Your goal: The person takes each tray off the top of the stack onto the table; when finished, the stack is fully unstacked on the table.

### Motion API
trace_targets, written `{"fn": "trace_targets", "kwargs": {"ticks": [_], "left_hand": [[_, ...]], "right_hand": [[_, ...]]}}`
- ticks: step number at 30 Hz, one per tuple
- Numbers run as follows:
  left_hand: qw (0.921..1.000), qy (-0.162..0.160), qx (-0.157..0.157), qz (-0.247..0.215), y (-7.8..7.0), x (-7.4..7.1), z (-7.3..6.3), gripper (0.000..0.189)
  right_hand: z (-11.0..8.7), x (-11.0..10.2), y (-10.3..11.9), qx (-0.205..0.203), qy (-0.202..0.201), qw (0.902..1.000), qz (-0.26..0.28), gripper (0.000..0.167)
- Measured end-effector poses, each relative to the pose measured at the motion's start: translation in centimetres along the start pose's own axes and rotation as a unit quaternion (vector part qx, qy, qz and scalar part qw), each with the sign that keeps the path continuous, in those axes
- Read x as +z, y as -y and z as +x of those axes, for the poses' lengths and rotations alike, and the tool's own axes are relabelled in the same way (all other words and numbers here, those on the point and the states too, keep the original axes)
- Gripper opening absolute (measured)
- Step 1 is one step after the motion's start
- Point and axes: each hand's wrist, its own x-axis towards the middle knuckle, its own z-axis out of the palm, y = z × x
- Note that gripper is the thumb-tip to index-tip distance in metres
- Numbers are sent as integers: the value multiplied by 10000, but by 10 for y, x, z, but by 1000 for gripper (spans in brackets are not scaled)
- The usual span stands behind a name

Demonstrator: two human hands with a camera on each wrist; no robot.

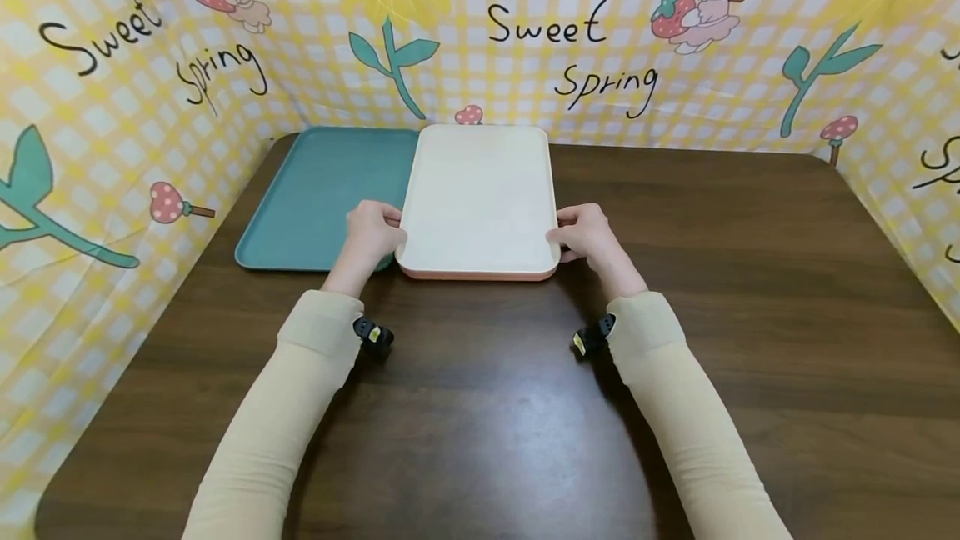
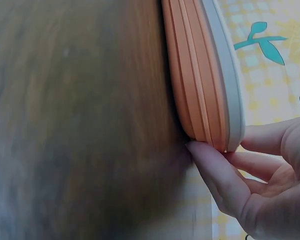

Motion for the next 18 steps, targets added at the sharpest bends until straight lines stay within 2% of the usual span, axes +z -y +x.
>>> {"fn": "trace_targets", "kwargs": {"ticks": [7, 18], "left_hand": [[9995, 55, -279, -129, 6, -8, 0, 36], [9997, -48, -223, -19, 8, -10, 0, 36]], "right_hand": [[3, 8, 3, 25, 36, 9999, 94, 42], [5, 11, 3, 54, 118, 9999, 94, 42]]}}
